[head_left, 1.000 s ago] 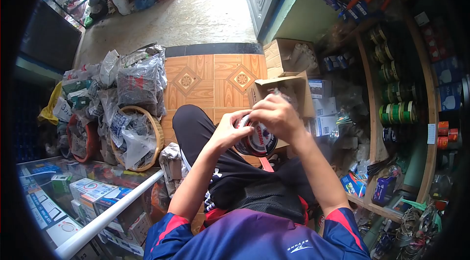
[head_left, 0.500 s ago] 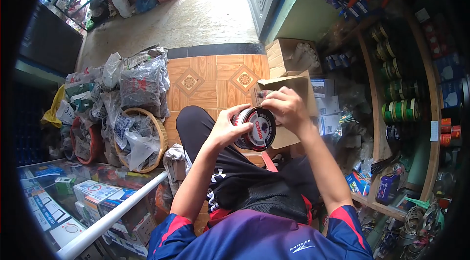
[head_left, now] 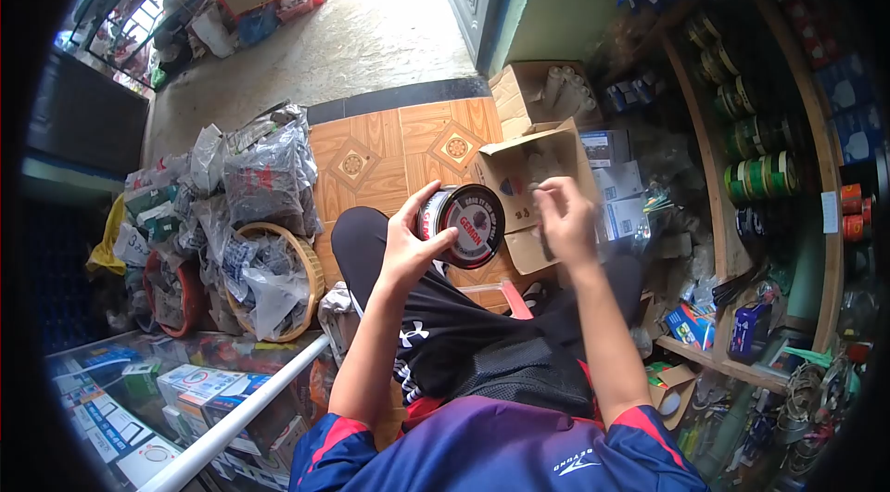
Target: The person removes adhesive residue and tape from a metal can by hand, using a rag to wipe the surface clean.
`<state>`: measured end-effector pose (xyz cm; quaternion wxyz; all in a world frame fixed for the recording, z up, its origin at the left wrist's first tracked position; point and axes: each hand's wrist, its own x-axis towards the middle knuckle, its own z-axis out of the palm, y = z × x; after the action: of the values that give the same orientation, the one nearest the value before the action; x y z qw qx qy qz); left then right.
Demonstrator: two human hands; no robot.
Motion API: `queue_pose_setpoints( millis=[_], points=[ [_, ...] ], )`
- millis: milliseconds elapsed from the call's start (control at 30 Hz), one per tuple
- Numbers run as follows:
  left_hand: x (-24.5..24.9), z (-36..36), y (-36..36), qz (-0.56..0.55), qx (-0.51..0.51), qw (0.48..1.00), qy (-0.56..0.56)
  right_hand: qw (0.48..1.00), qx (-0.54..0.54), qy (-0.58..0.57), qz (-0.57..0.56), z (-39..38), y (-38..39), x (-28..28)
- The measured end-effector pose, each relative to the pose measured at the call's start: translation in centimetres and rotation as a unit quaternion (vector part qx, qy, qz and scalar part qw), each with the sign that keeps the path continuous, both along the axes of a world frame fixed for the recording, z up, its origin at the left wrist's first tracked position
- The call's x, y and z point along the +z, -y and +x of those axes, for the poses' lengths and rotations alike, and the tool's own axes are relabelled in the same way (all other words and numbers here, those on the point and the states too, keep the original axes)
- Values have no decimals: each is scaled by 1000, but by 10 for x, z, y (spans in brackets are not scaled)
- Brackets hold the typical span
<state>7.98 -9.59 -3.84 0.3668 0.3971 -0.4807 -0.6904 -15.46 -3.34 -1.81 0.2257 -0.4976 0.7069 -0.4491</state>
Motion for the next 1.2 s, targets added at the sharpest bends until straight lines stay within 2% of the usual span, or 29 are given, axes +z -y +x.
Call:
queue_pose_setpoints(
  millis=[33, 167, 233, 267, 300, 367, 433, 533, 567, 667, 700, 767, 800, 833, 900, 1000, 1067, 1133, 1167, 1200],
  points=[
    [0, -4, -2, -13, 9, 1000, 8, 999, -21, 26, 13, 15, -1, 5],
    [-5, -19, -8, -22, 39, 999, 2, 983, -4, 108, -145, 83, 10, 28],
    [-19, -19, -11, 7, 63, 997, -32, 982, 27, 63, -177, 89, 18, 20],
    [-20, -18, -11, 7, 67, 997, -32, 974, 116, -12, -192, 82, 23, 6],
    [-19, -17, -9, 5, 69, 997, -34, 971, 164, -40, -172, 76, 19, -15],
    [-12, -15, -10, -5, 52, 998, -24, 938, 173, -284, -94, 58, 9, -20],
    [-1, -20, -13, -5, 24, 999, -30, 954, 152, -256, -45, 43, 22, -28],
    [1, -26, -14, 19, 25, 999, -38, 992, -10, -121, -28, 50, 52, -28],
    [1, -28, -15, 2, 24, 999, -38, 991, -39, -125, -34, 57, 57, -25],
    [-5, -23, -14, -1, 11, 999, -39, 981, 74, -156, -86, 77, 32, -4],
    [-6, -23, -14, -15, 9, 999, -43, 976, 69, -175, -108, 75, 29, -6],
    [4, -26, -16, 33, -9, 998, -49, 963, 68, -247, -88, 56, 40, -8],
    [1, -28, -17, 12, 2, 999, -38, 957, 48, -272, -93, 42, 51, -19],
    [-2, -31, -17, -10, 10, 999, -28, 953, -33, -268, -137, 31, 67, -42],
    [-4, -32, -17, -1, 12, 1000, -16, 985, -70, -155, 4, 26, 70, -44],
    [-8, -27, -18, 6, 31, 999, -43, 964, -118, -239, -4, 6, 75, -59],
    [-10, -18, -19, 30, 40, 996, -74, 963, -135, -177, 154, -32, 71, -96],
    [-4, -11, -13, 65, 32, 992, -105, 974, -185, -43, 125, -49, 56, -95],
    [-2, -8, -13, 85, 32, 988, -122, 979, -174, 2, 105, -56, 46, -98],
    [-3, -9, -11, 86, 36, 987, -130, 985, -158, 58, 33, -55, 37, -102]
  ],
)
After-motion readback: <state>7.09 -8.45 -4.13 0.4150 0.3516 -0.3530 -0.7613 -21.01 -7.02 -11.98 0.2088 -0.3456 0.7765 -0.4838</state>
